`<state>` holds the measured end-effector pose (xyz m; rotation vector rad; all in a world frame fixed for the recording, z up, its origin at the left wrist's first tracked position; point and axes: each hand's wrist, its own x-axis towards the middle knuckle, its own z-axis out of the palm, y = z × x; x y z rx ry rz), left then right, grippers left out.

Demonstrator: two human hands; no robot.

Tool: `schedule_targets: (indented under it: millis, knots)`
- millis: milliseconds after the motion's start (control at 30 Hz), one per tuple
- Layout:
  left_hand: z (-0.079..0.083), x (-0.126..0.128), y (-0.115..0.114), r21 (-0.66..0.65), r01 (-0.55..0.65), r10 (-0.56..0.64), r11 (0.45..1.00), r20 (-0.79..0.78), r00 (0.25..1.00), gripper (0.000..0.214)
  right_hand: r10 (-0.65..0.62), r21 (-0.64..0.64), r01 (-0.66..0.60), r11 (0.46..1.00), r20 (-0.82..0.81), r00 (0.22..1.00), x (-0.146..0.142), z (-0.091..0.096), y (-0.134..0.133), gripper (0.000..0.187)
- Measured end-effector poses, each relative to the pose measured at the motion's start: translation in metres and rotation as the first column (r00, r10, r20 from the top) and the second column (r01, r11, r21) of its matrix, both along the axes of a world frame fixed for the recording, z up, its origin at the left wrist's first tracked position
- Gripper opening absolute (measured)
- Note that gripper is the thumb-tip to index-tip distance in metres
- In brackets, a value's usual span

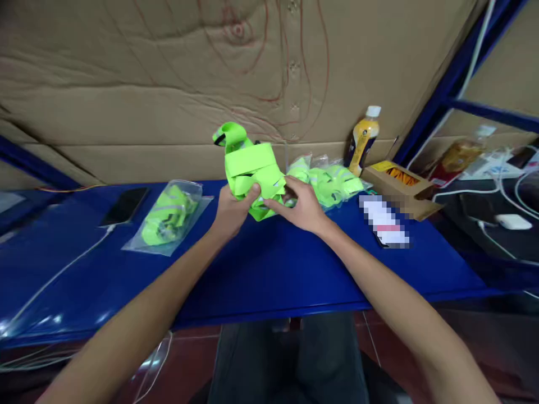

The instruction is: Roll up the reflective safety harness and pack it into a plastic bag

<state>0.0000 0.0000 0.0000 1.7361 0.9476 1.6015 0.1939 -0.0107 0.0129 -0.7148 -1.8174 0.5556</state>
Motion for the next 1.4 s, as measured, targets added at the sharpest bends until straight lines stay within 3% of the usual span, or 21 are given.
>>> schedule_targets:
  millis: [133, 233, 333, 400, 433, 500, 633, 700, 767, 867, 1000, 1067, 1133, 1200, 1267, 1333, 1400]
  knots:
    - [-0.007, 0.007, 0.002, -0.046, -0.017, 0.015, 0.999, -0.034, 0.999, 0.067, -0.278, 0.2, 0.272, 0.941, 0.003, 0.961, 0.015, -0.001, 0.004, 0.019]
    - [-0.006, 0.005, 0.0, 0.007, -0.14, 0.141, 0.99, -0.02, 0.99, 0.085, -0.44, 0.438, 0.383, 0.814, 0.032, 0.898, 0.033, 0.0, 0.009, 0.025]
    - [0.008, -0.003, -0.01, 0.294, -0.342, 0.368, 0.893, -0.037, 0.929, 0.095, -0.48, 0.627, 0.369, 0.686, 0.01, 0.877, 0.049, 0.002, 0.017, 0.027]
    - [0.02, -0.008, -0.019, 0.497, -0.35, 0.441, 0.794, -0.075, 0.895, 0.094, -0.477, 0.684, 0.339, 0.646, 0.015, 0.879, 0.054, 0.002, 0.019, 0.023]
    - [0.026, -0.009, -0.023, 0.554, -0.311, 0.441, 0.772, -0.116, 0.89, 0.089, -0.473, 0.69, 0.325, 0.647, 0.029, 0.88, 0.054, 0.002, 0.019, 0.021]
    - [0.035, -0.009, -0.029, 0.544, -0.192, 0.37, 0.817, -0.239, 0.898, 0.074, -0.458, 0.682, 0.293, 0.67, 0.069, 0.886, 0.05, 0.001, 0.017, 0.017]
    - [0.039, -0.009, -0.025, 0.246, -0.037, 0.147, 0.969, -0.451, 0.88, 0.07, -0.423, 0.689, 0.253, 0.679, 0.085, 0.902, 0.037, -0.002, 0.009, 0.017]
    - [0.037, -0.012, -0.02, 0.1, 0.02, 0.036, 0.995, -0.53, 0.847, 0.062, -0.447, 0.68, 0.259, 0.685, 0.111, 0.888, 0.033, -0.004, 0.008, 0.017]
    - [0.037, -0.018, -0.015, 0.049, 0.05, -0.01, 0.998, -0.599, 0.801, 0.05, -0.475, 0.662, 0.255, 0.705, 0.173, 0.863, 0.034, -0.005, 0.008, 0.023]
    - [0.038, -0.027, -0.011, 0.237, 0.009, 0.157, 0.971, -0.668, 0.728, 0.037, -0.437, 0.63, 0.163, 0.759, 0.308, 0.845, 0.038, -0.001, 0.008, 0.046]
    - [0.041, -0.035, -0.012, 0.515, -0.012, 0.442, 0.857, -0.722, 0.532, 0.015, -0.361, 0.589, 0.088, 0.804, 0.365, 0.858, 0.039, 0.01, 0.001, 0.08]
    - [0.042, -0.035, -0.015, 0.57, 0.038, 0.501, 0.821, -0.751, 0.43, 0.014, -0.367, 0.59, 0.092, 0.802, 0.365, 0.856, 0.036, 0.012, -0.002, 0.082]
    - [0.043, -0.031, -0.019, 0.587, 0.096, 0.515, 0.804, -0.768, 0.38, 0.021, -0.36, 0.571, 0.056, 0.819, 0.437, 0.824, 0.034, 0.008, -0.002, 0.065]
    - [0.043, -0.026, -0.023, 0.576, 0.1, 0.508, 0.811, -0.78, 0.366, 0.025, -0.351, 0.531, 0.026, 0.847, 0.522, 0.777, 0.034, 0.002, 0.002, 0.051]
    - [0.043, -0.022, -0.027, 0.537, 0.06, 0.48, 0.841, -0.793, 0.377, 0.024, -0.385, 0.525, 0.063, 0.849, 0.533, 0.754, 0.037, -0.004, 0.007, 0.051]
    - [0.042, -0.019, -0.029, 0.48, 0.002, 0.435, 0.877, -0.799, 0.416, 0.037, -0.451, 0.564, 0.135, 0.814, 0.469, 0.76, 0.043, -0.008, 0.011, 0.057]
    - [0.041, -0.017, -0.029, 0.401, -0.02, 0.356, 0.916, -0.787, 0.504, 0.061, -0.501, 0.623, 0.196, 0.757, 0.361, 0.786, 0.048, -0.01, 0.013, 0.063]
